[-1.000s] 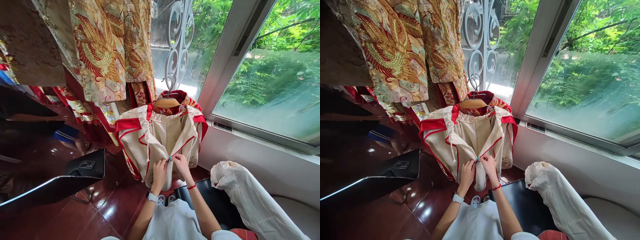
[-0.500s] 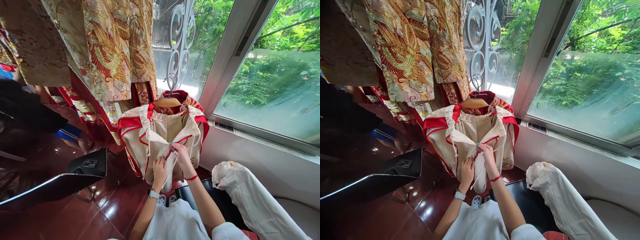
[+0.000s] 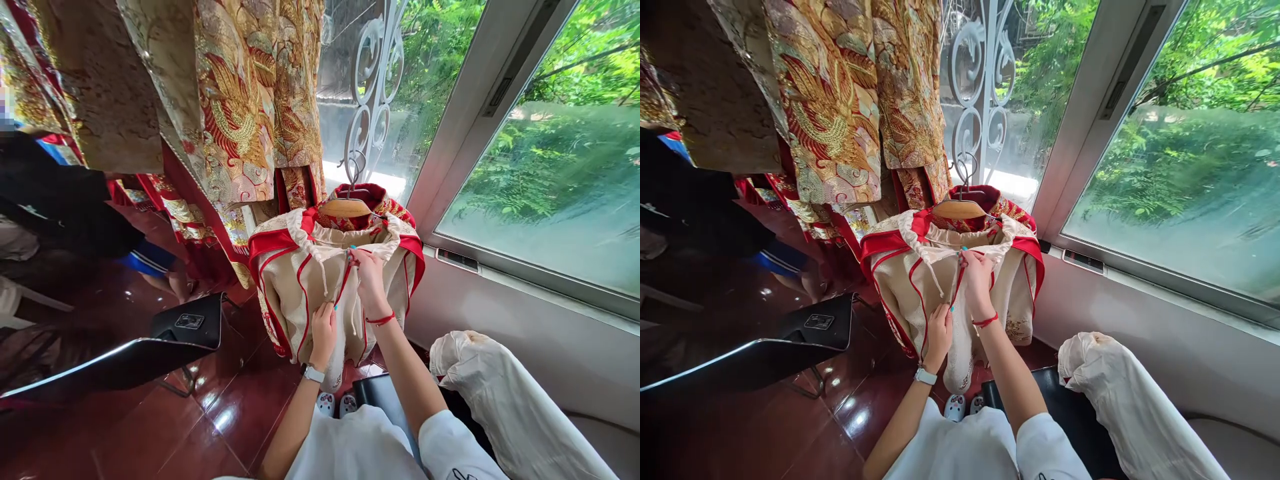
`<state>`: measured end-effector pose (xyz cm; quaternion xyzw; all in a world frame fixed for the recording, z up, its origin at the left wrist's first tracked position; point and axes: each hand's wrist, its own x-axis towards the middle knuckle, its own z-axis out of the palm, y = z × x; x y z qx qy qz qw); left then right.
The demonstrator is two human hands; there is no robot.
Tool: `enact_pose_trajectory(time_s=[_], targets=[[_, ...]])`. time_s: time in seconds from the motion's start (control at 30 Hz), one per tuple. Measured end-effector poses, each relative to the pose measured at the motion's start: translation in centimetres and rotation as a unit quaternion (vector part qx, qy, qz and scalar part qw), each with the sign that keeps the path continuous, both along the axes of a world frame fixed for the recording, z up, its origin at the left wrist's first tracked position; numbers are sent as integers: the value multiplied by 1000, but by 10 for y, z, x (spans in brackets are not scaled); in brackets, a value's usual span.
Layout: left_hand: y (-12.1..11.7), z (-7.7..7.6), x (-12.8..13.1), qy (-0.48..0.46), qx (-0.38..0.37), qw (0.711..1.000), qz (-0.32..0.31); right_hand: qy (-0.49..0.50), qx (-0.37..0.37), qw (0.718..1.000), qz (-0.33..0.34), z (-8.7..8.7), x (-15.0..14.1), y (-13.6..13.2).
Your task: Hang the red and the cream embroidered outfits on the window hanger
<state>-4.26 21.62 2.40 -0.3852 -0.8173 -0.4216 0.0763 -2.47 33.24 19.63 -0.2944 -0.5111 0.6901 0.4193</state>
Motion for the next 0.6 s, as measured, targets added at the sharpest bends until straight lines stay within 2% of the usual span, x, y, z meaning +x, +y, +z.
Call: enact_pose_trajectory(time_s=[0.13, 0.23, 0.3, 0.37, 0.4, 0.43, 0.47, 0.5, 0.53, 0.57, 0.6], targets=[[3, 2, -8, -36, 12, 999, -13, -17, 36, 999, 5, -2, -8, 10], [-8, 12, -23, -106, -11, 993, -44, -81, 104, 987, 94, -3, 15, 21], [-24, 33, -36, -167, -20, 982, -81, -133, 179, 957, 185, 3, 44, 34], [-41, 71, -50, -203, -4, 974, -102, -183, 247, 916, 258, 17, 75, 53], [-48, 96, -58, -195, 13, 976, -94, -209, 267, 903, 264, 27, 87, 66], [-52, 125, -67, -161, 33, 984, -71, -234, 285, 903, 220, 39, 93, 80], [-52, 154, -77, -109, 58, 992, -35, -263, 308, 903, 141, 52, 95, 95], [-47, 184, -88, -43, 80, 996, 8, -298, 340, 891, 49, 64, 91, 110], [-39, 211, -100, 22, 89, 995, 50, -339, 370, 864, -22, 76, 81, 125], [-27, 235, -112, 71, 73, 992, 80, -385, 395, 832, -60, 87, 68, 139], [-13, 255, -125, 99, 27, 991, 88, -436, 412, 798, -57, 96, 52, 151]])
